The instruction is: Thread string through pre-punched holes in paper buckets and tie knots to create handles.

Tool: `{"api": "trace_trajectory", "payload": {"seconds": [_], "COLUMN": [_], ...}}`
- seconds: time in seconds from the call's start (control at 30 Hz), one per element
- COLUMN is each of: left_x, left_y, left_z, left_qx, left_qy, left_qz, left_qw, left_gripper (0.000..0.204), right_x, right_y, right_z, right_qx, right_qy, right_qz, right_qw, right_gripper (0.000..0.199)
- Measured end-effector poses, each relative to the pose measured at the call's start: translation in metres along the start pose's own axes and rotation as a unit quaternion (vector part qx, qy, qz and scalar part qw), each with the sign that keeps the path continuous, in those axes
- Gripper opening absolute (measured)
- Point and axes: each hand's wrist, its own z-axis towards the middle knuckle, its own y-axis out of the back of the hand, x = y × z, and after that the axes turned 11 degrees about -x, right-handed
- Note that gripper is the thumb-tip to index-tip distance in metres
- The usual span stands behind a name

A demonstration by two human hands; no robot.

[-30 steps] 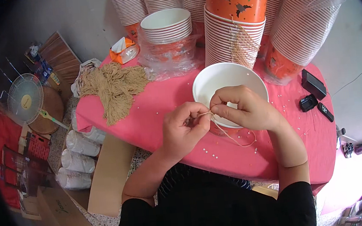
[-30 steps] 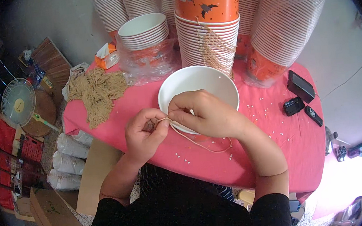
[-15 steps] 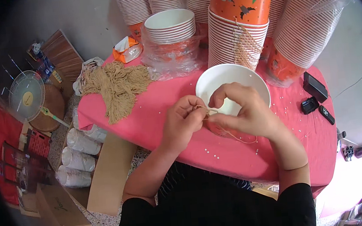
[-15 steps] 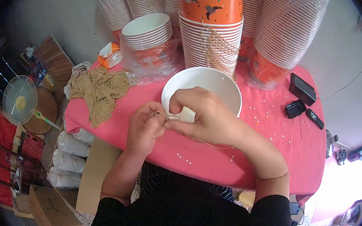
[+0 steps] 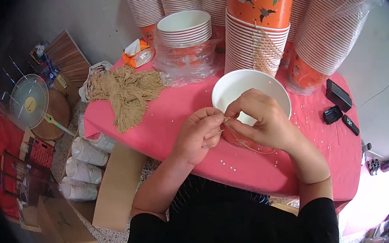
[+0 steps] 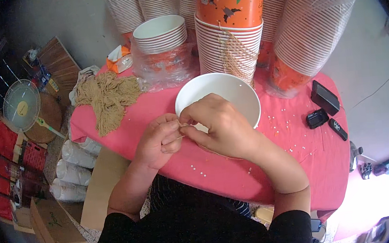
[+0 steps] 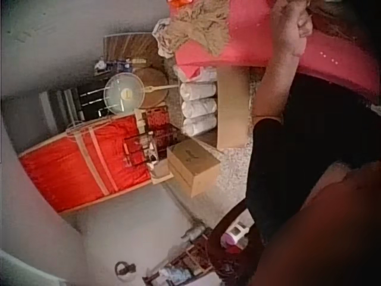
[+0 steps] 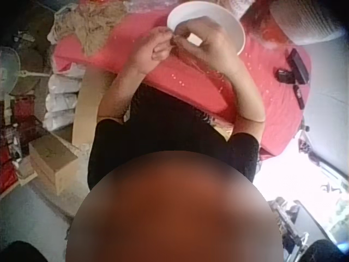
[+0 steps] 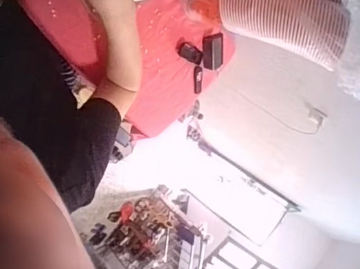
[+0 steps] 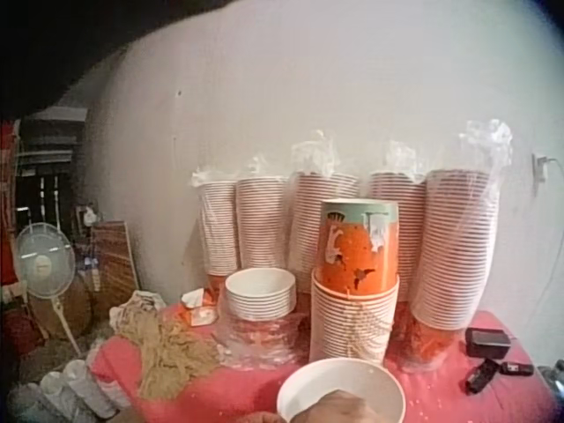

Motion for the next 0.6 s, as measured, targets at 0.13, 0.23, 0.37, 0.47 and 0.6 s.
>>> {"api": "trace_trajectory", "payload": {"seconds": [0.13,0.23,0.37,0.47,0.6], "left_x": [0.004,0.003,0.002,0.002,0.0], "left_y": [0.0,-0.003,-0.006,-0.005,-0.014], "left_z": [-0.002,-0.006,-0.008,-0.008,-0.013], "left_qx": [-0.005,-0.01,-0.048,-0.053,-0.094], "left_qy": [-0.044,-0.079,-0.223,-0.337,-0.411], "left_qz": [0.023,0.046,0.208,0.31,0.406], "left_qw": [0.999,0.996,0.951,0.888,0.811], "left_gripper": [0.008,0.01,0.011,0.01,0.009], "right_x": [0.0,-0.002,-0.001,-0.002,-0.002], "right_y": [0.001,0.001,0.003,0.003,0.003], "right_z": [0.001,0.0,0.002,0.001,0.001], "right_qx": [-0.005,-0.012,-0.006,0.0,-0.001], "right_qy": [-0.003,0.005,0.002,-0.007,-0.002], "right_qz": [0.0,-0.004,-0.005,-0.012,-0.027], "right_qw": [1.0,1.0,1.0,1.0,1.0], "right_gripper": [0.014,0.012,0.01,0.009,0.01]}}
